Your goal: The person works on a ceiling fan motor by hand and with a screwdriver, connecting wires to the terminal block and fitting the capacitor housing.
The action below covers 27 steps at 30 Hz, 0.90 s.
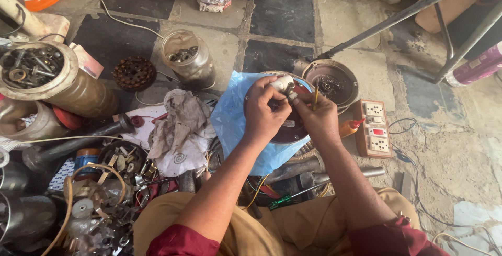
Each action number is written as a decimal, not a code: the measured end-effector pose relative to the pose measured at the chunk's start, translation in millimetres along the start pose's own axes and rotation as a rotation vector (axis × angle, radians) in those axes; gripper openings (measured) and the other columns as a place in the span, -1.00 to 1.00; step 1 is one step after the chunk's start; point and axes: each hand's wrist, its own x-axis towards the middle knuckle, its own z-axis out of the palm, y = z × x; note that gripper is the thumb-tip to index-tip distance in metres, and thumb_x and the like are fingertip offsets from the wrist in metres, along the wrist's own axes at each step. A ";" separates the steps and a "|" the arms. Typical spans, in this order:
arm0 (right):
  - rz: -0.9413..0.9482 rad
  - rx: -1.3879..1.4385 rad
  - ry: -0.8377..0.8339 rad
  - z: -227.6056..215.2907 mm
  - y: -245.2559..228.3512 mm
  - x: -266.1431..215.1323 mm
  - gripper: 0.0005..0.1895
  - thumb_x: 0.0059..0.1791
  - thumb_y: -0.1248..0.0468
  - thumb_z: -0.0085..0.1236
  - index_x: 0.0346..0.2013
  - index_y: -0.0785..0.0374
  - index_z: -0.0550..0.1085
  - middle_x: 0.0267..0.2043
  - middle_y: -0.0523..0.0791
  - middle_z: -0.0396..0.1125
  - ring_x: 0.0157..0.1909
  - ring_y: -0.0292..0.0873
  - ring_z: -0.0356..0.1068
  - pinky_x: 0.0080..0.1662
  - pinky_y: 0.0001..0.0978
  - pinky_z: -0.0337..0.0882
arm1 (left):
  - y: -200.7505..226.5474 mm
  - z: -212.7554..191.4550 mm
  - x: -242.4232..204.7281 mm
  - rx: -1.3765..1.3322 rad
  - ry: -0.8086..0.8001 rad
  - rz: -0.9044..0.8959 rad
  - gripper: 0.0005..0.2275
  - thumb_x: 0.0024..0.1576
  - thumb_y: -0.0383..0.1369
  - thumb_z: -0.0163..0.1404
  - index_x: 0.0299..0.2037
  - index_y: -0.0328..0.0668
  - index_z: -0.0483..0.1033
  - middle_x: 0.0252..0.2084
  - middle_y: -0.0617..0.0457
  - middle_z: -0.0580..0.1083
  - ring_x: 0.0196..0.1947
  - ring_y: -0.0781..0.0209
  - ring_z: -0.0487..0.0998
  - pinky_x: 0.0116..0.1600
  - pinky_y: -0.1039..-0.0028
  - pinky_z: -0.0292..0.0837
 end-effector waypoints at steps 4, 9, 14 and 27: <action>-0.013 0.023 0.008 -0.3 1.9 -0.9 -0.74 -0.03 0.26 0.27 -0.06 0.25 0.61 -0.47 -0.20 0.44 -0.50 -0.41 0.36 -0.43 -0.52 0.36 | 4.0 2.3 0.9 0.042 0.021 0.013 -0.86 -0.08 -0.53 0.19 -0.39 -0.22 0.48 0.10 -0.11 0.48 0.13 -0.10 0.52 0.20 0.23 0.47; -0.017 0.016 0.003 -3.9 7.7 1.3 -0.78 0.00 0.28 0.25 -0.12 0.36 0.60 -0.42 -0.15 0.47 -0.43 -0.38 0.40 -0.36 -0.49 0.41 | 5.8 -2.6 3.9 0.004 -0.049 0.002 -0.87 -0.04 -0.52 0.20 -0.36 -0.24 0.50 0.13 -0.11 0.50 0.13 -0.07 0.54 0.22 0.24 0.47; -0.142 0.134 -0.004 -19.9 16.8 -26.3 -0.65 0.05 0.32 0.05 0.13 0.29 0.49 -0.19 -0.12 0.47 -0.24 -0.37 0.40 -0.18 -0.48 0.41 | 0.3 -7.4 7.8 -0.024 -0.124 -0.008 -0.90 0.00 -0.50 0.23 -0.33 -0.22 0.58 0.16 -0.13 0.49 0.17 -0.09 0.52 0.27 0.22 0.42; -0.292 -0.253 0.104 -34.2 4.2 -63.7 -0.67 0.00 0.29 0.18 0.06 0.15 0.58 -0.16 -0.04 0.50 -0.16 -0.24 0.51 -0.08 -0.38 0.45 | -5.4 -16.0 14.7 -0.116 -0.279 -0.088 -0.93 0.09 -0.46 0.20 -0.26 -0.22 0.64 0.25 -0.16 0.48 0.26 -0.07 0.49 0.31 0.25 0.39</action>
